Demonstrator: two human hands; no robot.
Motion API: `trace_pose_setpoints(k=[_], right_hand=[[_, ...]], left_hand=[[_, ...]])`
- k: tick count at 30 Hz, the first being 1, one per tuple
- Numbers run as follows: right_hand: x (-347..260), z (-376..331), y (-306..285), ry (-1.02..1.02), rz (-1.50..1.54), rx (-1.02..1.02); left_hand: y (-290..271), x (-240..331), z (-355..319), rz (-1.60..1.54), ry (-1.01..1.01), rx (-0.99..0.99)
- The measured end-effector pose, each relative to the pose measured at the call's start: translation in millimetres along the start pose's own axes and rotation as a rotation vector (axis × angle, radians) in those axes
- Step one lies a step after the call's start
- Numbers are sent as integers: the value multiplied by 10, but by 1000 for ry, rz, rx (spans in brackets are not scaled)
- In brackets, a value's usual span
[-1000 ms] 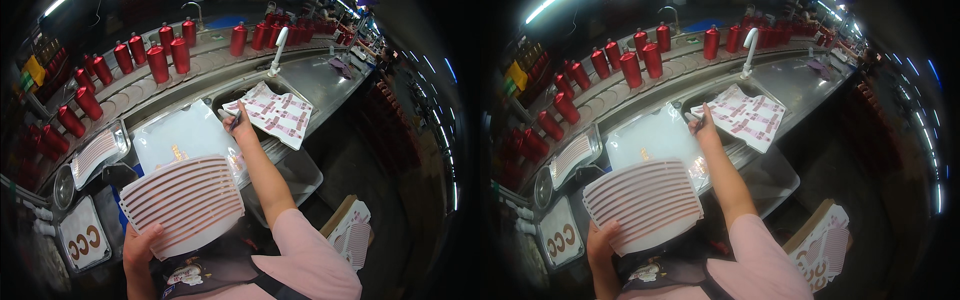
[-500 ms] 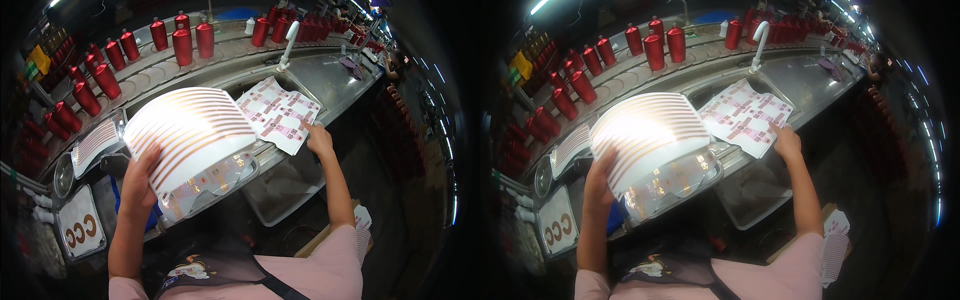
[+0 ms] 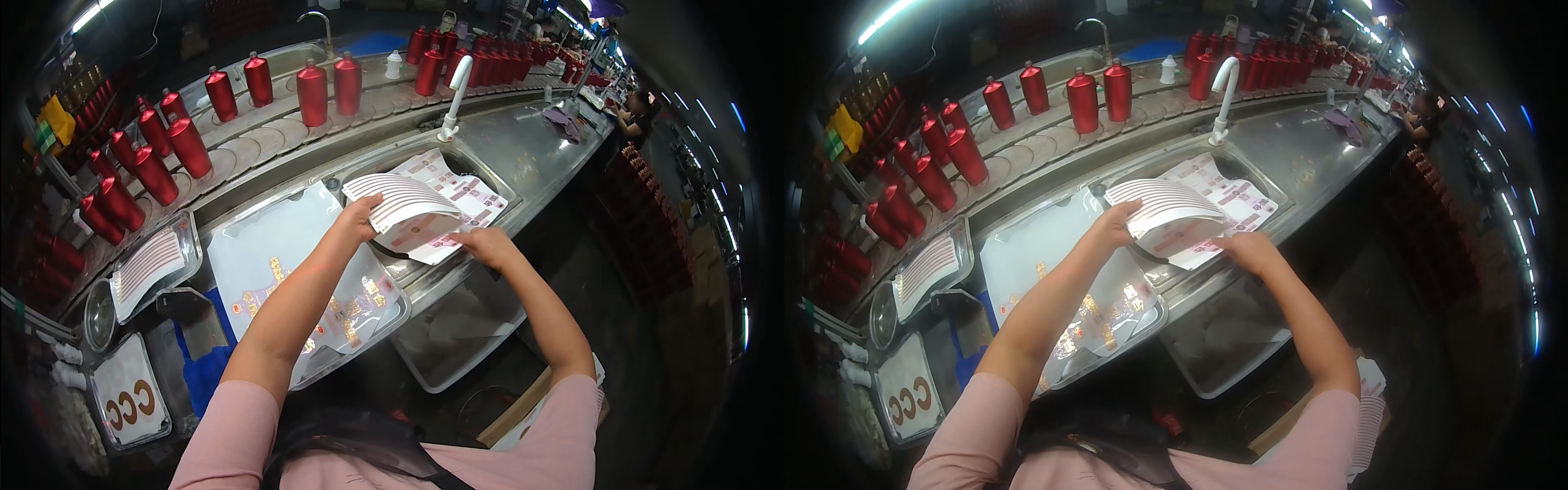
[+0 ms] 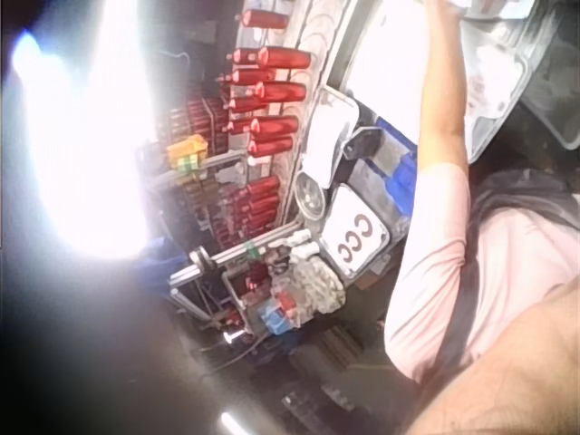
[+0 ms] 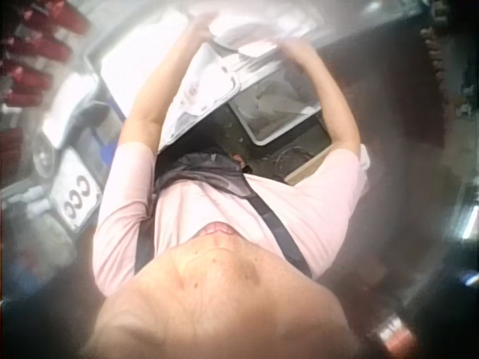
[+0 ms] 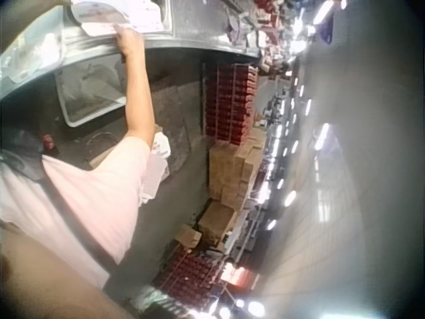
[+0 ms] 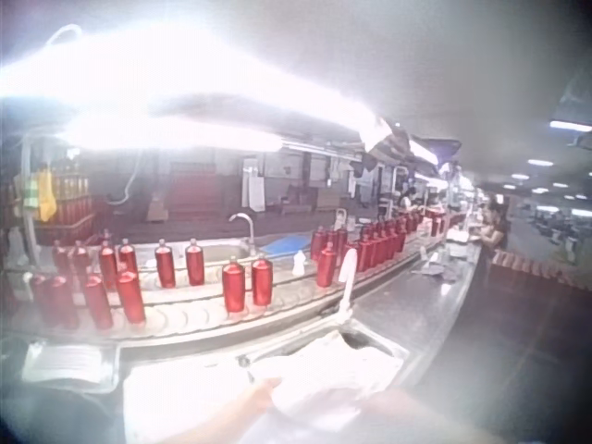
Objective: The person applies a gold circular sticker to the neck of a red bottle, then places a paper label around the bottle's body and smooths it. The person then uses a small tool to press the label edges and later stacks paper labels on a tray.
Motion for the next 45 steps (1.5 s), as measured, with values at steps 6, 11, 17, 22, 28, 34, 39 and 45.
trace_pose_setpoints(k=[6, 11, 17, 22, 28, 34, 39, 45], right_hand=[[-144, 301, 94, 9, 103, -47], [-98, 489, 199, 39, 156, -186], [-104, 703, 379, 22, 115, -315], [-59, 912, 592, 53, 66, -509], [-80, 1031, 806, 88, -4, -713], [-120, 1097, 928, 104, 3, -803], [-245, 1118, 972, 137, 62, -821], [-284, 1137, 576, 9, 294, -716]], left_hand=[[-341, -67, 554, 347, 85, 277], [-622, -83, 927, 629, 116, 333], [-860, -2, 1100, 717, 284, 596], [-590, 72, 656, 903, 339, 729], [-415, 29, 552, 1198, 211, 684], [-494, -212, 917, 1251, 76, 507], [-377, -233, 797, 1367, -44, 484], [251, 244, -48, 1339, 250, 156]])
Point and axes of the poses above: each hand's wrist, its own z-axis towards the middle knuckle, its own y-axis out of the palm, x = y × z, the point moved 8 cm from there along z, towards the middle knuckle, and after that the axes turned 6 degrees about -z, right-handed, at the moved point
